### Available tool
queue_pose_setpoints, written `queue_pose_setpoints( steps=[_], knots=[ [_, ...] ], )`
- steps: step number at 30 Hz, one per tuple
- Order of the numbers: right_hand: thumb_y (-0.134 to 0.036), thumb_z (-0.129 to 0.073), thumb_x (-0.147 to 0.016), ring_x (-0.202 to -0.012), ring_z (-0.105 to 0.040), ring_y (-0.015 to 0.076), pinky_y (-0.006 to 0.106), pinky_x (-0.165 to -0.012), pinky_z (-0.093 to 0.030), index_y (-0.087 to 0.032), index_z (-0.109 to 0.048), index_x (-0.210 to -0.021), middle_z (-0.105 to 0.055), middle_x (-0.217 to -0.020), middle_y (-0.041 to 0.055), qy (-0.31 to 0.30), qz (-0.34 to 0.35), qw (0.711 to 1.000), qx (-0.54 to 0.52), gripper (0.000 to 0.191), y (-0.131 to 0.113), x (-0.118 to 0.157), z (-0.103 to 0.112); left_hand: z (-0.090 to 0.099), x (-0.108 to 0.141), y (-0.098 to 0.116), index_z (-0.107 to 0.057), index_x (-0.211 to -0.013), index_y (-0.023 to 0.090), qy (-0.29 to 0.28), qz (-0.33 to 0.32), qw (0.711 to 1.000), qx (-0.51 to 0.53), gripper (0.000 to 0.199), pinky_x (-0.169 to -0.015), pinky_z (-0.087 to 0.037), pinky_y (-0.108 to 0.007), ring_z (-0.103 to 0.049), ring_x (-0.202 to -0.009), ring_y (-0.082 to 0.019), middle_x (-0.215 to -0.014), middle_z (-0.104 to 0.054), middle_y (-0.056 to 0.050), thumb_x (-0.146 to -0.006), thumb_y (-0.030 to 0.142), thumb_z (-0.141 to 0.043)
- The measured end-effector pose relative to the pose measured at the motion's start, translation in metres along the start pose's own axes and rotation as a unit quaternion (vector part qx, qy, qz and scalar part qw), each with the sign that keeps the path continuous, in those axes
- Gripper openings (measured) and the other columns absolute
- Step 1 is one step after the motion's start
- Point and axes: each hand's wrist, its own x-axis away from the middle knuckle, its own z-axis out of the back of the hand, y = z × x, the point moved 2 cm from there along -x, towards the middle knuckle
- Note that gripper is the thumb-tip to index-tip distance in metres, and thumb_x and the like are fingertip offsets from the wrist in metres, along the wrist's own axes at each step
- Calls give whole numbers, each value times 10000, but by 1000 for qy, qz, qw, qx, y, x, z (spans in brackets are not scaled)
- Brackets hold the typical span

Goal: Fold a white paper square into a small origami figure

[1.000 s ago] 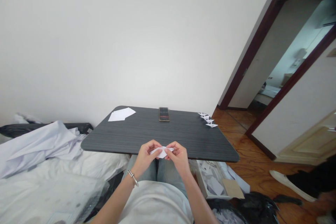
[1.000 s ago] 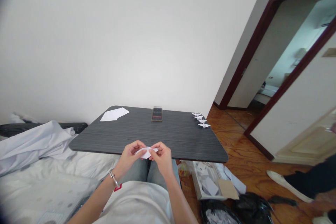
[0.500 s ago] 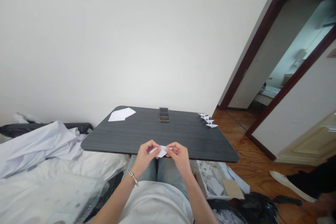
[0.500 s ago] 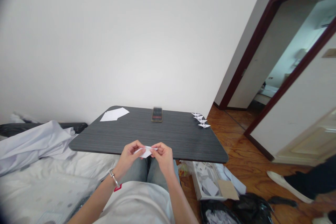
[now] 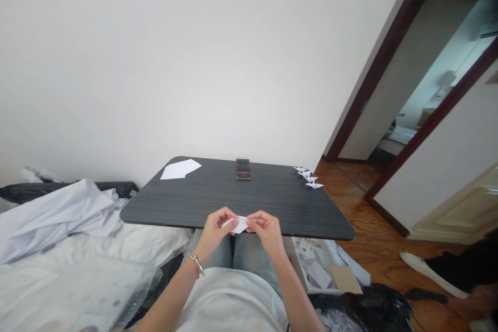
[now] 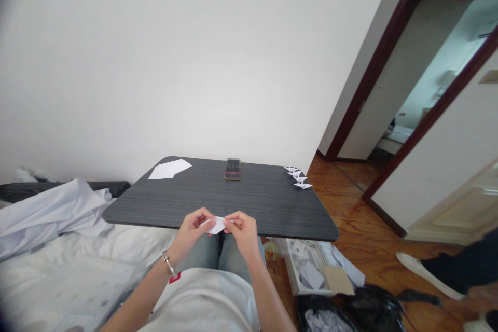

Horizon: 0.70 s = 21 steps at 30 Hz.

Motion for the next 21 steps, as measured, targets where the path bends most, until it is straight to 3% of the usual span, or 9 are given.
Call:
queue_pose_setpoints(
  steps=[21],
  knots=[
    [-343, -689, -622, -513, -618, 143, 262, -500, -535, -146, -626, -674, -669, -558, 14, -16, 4, 1000, 7, 214, -3, 0, 0, 4, -2, -7, -644, -742, 113, -6, -6, 999, -35, 211, -500, -432, -211, -537, -573, -123, -651, -613, -39, -653, 304, -647]
  ],
)
